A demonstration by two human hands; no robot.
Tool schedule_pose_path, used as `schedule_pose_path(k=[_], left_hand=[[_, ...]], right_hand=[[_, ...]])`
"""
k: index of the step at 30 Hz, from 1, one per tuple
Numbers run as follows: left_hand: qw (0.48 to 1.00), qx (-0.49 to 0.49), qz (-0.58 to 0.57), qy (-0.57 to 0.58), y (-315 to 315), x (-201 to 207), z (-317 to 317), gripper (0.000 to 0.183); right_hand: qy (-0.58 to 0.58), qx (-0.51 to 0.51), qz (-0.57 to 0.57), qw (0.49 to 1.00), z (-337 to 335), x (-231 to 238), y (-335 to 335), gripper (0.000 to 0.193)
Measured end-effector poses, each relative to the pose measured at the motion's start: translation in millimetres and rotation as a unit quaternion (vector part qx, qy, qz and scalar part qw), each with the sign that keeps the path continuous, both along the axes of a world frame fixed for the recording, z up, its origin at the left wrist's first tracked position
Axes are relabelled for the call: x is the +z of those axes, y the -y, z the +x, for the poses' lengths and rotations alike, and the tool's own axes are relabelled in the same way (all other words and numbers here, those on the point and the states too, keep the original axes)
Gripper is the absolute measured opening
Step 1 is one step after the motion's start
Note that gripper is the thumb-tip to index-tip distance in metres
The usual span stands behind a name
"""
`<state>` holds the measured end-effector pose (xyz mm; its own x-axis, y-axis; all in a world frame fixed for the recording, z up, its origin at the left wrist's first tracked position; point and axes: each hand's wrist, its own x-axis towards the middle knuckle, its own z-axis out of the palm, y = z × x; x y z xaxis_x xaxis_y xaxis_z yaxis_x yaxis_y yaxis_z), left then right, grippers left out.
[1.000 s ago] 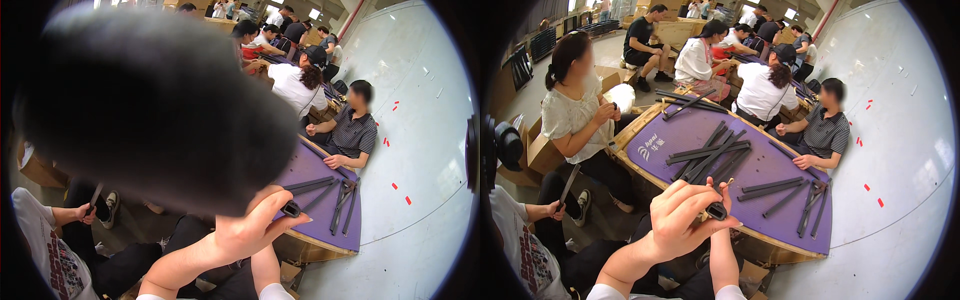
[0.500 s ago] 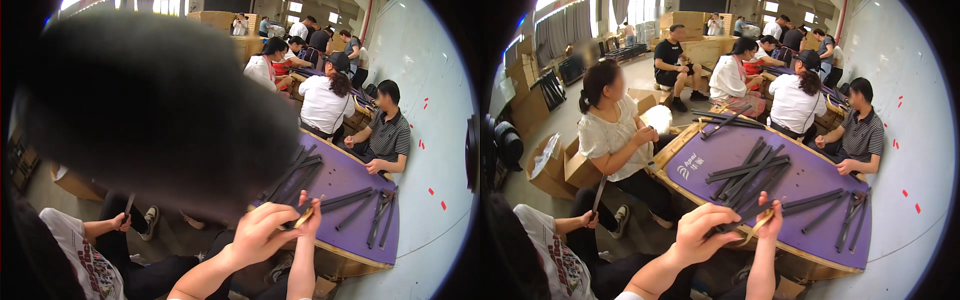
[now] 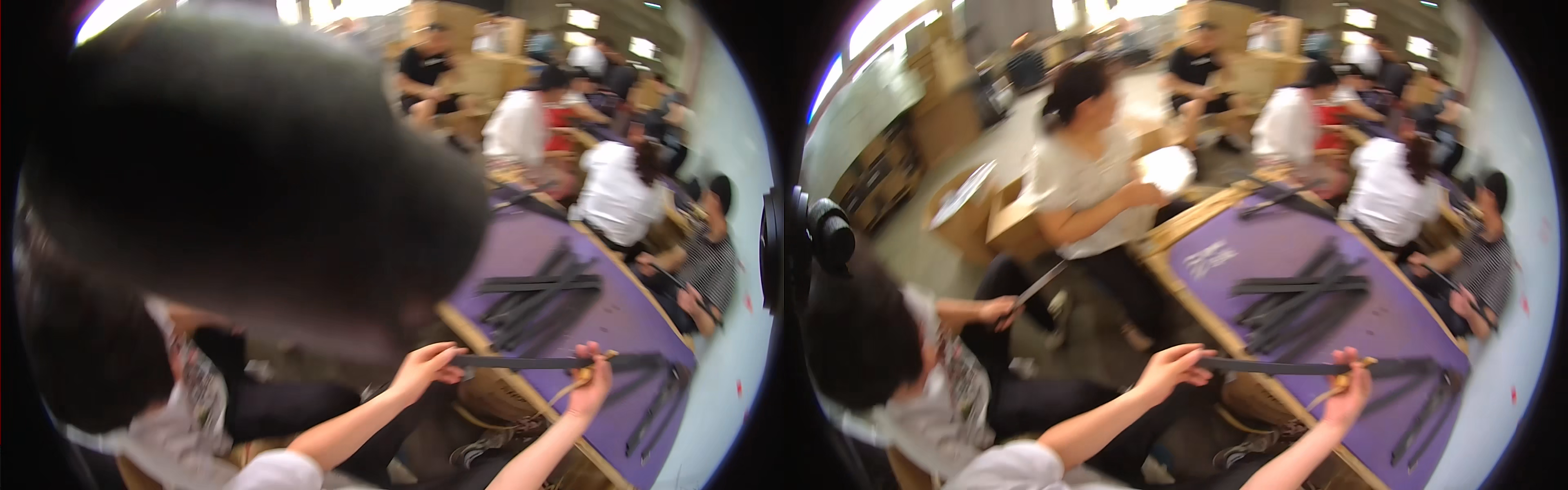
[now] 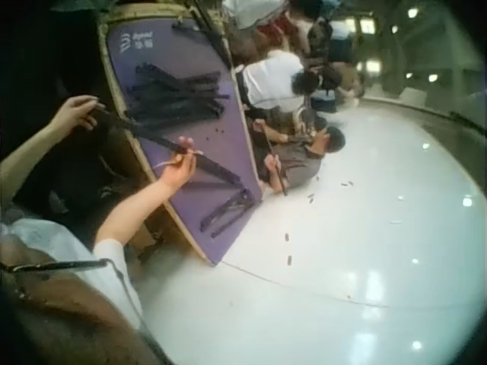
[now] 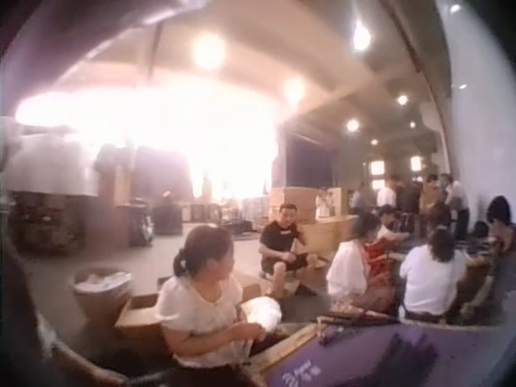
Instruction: The person assembles wiper blades by fitting rubber strips and end caps onto the blade frames by hand.
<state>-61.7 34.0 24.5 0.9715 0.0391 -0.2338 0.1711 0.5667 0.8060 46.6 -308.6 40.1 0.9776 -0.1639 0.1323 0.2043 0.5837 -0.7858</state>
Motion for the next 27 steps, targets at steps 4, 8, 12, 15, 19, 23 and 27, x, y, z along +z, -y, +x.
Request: schedule_pose_path(k=[4, 8, 12, 15, 19, 23, 27], left_hand=[[0.998, -0.003, -0.053, 0.025, 25.0, -32.4, 11.0, 0.048], [0.997, 0.020, -0.063, 0.044, 17.6, -54.3, -18.9, 0.045], [0.989, -0.027, -0.139, 0.045, 46.1, -71.1, -71.4, 0.058], [0.986, -0.102, -0.125, 0.044, 68.9, -89.0, -136.3, 0.075], [0.952, -0.289, 0.102, -0.010, 77.1, -104.0, -204.5, 0.087], [0.930, -0.287, 0.231, 0.002, 81.6, -129.7, -200.7, 0.064], [0.950, -0.237, 0.204, -0.019, 58.5, -124.3, -170.6, 0.049]], right_hand=[[0.017, 0.014, -0.059, 0.998, 6.2, -9.2, 42.9, 0.027], [0.005, 0.108, -0.042, 0.993, 25.2, -39.7, 39.0, 0.030], [-0.016, 0.119, -0.026, 0.992, 38.3, -50.1, 66.1, 0.034], [0.005, 0.207, -0.011, 0.978, 41.8, -51.0, 68.6, 0.034], [0.009, 0.310, -0.014, 0.951, 39.6, -57.3, 53.1, 0.031], [0.005, 0.289, -0.136, 0.948, 27.0, -50.0, 25.4, 0.026], [0.027, 0.326, -0.225, 0.918, 5.2, -22.9, -21.3, 0.018]])
